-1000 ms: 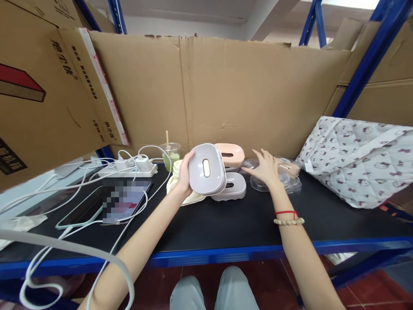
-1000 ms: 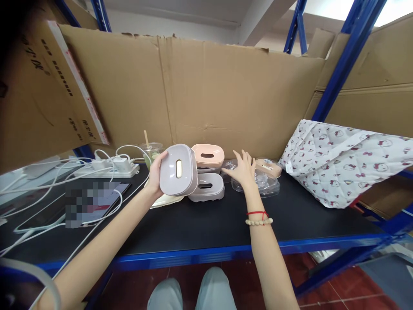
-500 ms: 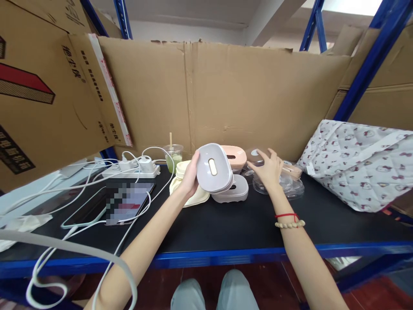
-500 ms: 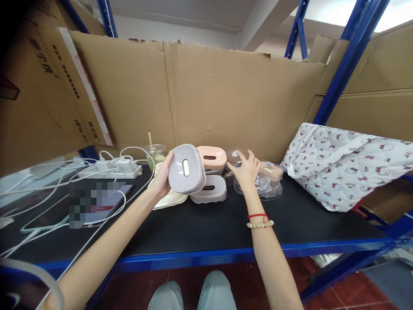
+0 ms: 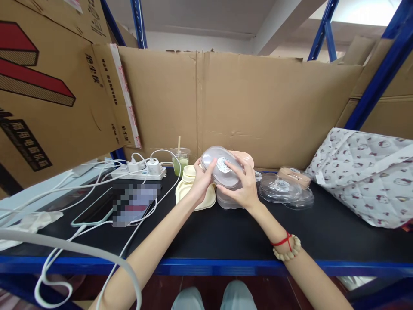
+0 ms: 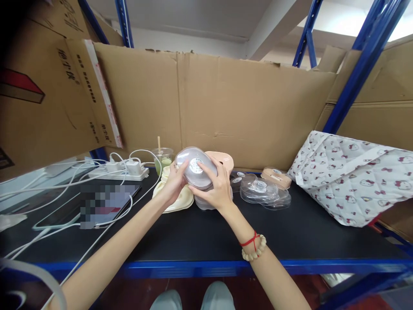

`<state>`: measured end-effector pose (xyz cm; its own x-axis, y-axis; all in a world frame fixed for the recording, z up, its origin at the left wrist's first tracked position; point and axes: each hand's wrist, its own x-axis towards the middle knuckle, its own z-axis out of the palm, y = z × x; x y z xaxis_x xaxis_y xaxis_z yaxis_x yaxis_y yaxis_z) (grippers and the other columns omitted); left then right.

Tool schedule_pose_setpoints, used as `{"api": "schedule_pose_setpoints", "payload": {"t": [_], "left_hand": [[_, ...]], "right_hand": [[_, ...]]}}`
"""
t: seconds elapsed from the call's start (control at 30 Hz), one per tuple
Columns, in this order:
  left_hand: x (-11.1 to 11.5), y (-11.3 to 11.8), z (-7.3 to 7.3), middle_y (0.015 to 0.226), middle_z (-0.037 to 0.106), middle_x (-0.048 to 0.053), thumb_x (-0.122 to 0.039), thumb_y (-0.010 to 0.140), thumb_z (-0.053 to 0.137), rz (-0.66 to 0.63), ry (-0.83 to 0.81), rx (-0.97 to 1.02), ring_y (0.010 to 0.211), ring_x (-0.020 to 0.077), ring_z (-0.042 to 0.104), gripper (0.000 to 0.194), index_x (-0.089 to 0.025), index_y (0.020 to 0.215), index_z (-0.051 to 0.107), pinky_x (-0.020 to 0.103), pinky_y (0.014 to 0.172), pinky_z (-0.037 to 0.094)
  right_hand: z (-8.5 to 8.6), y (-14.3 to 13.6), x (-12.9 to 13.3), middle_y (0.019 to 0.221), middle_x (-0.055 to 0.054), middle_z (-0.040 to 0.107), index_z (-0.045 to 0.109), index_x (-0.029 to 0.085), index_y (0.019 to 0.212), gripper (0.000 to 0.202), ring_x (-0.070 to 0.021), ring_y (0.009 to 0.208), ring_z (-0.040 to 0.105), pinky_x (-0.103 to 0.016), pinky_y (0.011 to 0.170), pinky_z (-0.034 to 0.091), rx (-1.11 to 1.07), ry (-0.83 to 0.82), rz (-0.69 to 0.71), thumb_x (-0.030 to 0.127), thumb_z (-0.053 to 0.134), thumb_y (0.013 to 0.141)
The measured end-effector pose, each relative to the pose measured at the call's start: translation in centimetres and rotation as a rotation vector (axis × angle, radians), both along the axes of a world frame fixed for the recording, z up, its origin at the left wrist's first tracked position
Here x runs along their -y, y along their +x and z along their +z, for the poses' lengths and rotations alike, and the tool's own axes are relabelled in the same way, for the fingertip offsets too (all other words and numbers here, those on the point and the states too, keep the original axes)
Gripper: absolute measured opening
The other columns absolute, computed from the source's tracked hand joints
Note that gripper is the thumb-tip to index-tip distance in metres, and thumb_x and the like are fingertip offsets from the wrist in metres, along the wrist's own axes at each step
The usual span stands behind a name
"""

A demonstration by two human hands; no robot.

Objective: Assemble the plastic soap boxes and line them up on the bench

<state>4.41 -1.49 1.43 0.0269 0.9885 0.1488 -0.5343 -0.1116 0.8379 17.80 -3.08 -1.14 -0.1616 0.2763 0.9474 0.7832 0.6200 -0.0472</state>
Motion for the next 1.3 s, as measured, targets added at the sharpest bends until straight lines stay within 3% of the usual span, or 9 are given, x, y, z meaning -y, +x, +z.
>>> {"api": "schedule_pose_setpoints", "payload": {"t": [0.23, 0.4, 0.53, 0.63, 0.77, 0.93, 1.07, 1.2, 1.3], "left_hand": [[0.2, -0.3, 0.0, 0.108, 0.060, 0.002, -0.032, 0.064, 0.075, 0.082, 0.148, 0.037, 0.099, 0.0167, 0.060, 0.057, -0.025, 0.107, 0.040, 0.026, 0.078, 0.049], [-0.2, -0.6, -0.4, 0.104, 0.058, 0.003, -0.044, 0.059, 0.075, 0.127, 0.324, -0.040, 0.100, 0.0206, 0.059, 0.058, -0.026, 0.104, 0.044, 0.032, 0.083, 0.049], [-0.3, -0.9, -0.4, 0.106, 0.055, 0.003, -0.047, 0.057, 0.076, 0.085, 0.633, -0.211, 0.094, 0.0193, 0.059, 0.062, -0.027, 0.105, 0.042, 0.032, 0.082, 0.049], [-0.4, -1.1, -0.5, 0.110, 0.053, 0.004, -0.048, 0.059, 0.075, 0.037, 0.768, -0.314, 0.094, 0.0192, 0.059, 0.065, -0.027, 0.109, 0.039, 0.033, 0.081, 0.049], [-0.1, -1.1, -0.4, 0.117, 0.053, 0.006, -0.049, 0.060, 0.074, 0.058, 0.738, -0.335, 0.104, 0.0222, 0.057, 0.068, -0.027, 0.115, 0.041, 0.036, 0.088, 0.047], [1.0, -0.8, 0.3, 0.100, 0.062, 0.004, -0.038, 0.056, 0.078, 0.066, 0.588, -0.223, 0.101, 0.0231, 0.058, 0.050, -0.025, 0.098, 0.054, 0.032, 0.088, 0.045], [1.5, -1.0, 0.8, 0.093, 0.062, 0.002, -0.029, 0.043, 0.083, 0.083, 0.521, -0.146, 0.097, 0.0236, 0.058, 0.053, -0.024, 0.090, 0.059, 0.030, 0.084, 0.045], [1.6, -1.4, 0.7, 0.090, 0.064, 0.002, -0.021, 0.038, 0.083, 0.079, 0.580, -0.262, 0.091, 0.0227, 0.059, 0.056, -0.023, 0.090, 0.062, 0.029, 0.080, 0.046], [1.7, -1.5, 0.3, 0.075, 0.061, 0.000, -0.024, 0.042, 0.082, 0.050, 0.614, -0.366, 0.077, 0.0202, 0.058, 0.041, -0.021, 0.078, 0.064, 0.029, 0.072, 0.045]], "right_hand": [[0.0, -0.2, 0.1, 0.131, -0.009, 0.047, 0.056, 0.032, 0.122, 0.058, -0.0310, 0.121, 0.047, -0.053, 0.099, 0.041, -0.089, -0.051, 0.145, 0.056, 0.067, 0.070], [0.0, -0.3, 0.0, 0.133, -0.012, 0.049, 0.039, 0.027, 0.136, 0.073, -0.0298, 0.119, 0.051, -0.052, 0.096, 0.045, -0.360, -0.223, 0.365, 0.062, 0.057, 0.075], [0.6, -0.5, 0.2, 0.125, -0.010, 0.058, 0.050, 0.024, 0.125, 0.066, -0.0277, 0.116, 0.054, -0.046, 0.097, 0.046, -0.509, -0.366, 0.505, 0.064, 0.058, 0.073], [0.9, -0.4, 0.4, 0.119, -0.009, 0.063, 0.056, 0.022, 0.116, 0.061, -0.0273, 0.112, 0.058, -0.044, 0.095, 0.048, -0.561, -0.418, 0.538, 0.062, 0.062, 0.070], [1.0, -0.3, 0.4, 0.114, -0.009, 0.066, 0.055, 0.021, 0.116, 0.062, -0.0259, 0.106, 0.062, -0.042, 0.092, 0.050, -0.571, -0.443, 0.521, 0.060, 0.065, 0.069], [1.0, -0.1, 0.2, 0.113, -0.010, 0.066, 0.054, 0.022, 0.116, 0.067, -0.0265, 0.103, 0.064, -0.042, 0.087, 0.053, -0.530, -0.451, 0.497, 0.065, 0.064, 0.066], [1.2, 0.0, 0.3, 0.105, -0.009, 0.068, 0.053, 0.022, 0.116, 0.069, -0.0256, 0.096, 0.066, -0.041, 0.080, 0.055, -0.475, -0.425, 0.472, 0.069, 0.061, 0.066], [1.3, 0.0, 0.5, 0.098, -0.007, 0.068, 0.054, 0.022, 0.109, 0.070, -0.0244, 0.088, 0.066, -0.038, 0.074, 0.056, -0.437, -0.380, 0.460, 0.076, 0.056, 0.064], [1.3, 0.0, 0.7, 0.086, -0.005, 0.068, 0.058, 0.022, 0.097, 0.067, -0.0227, 0.078, 0.066, -0.036, 0.067, 0.055, -0.451, -0.338, 0.440, 0.079, 0.054, 0.062]]}}
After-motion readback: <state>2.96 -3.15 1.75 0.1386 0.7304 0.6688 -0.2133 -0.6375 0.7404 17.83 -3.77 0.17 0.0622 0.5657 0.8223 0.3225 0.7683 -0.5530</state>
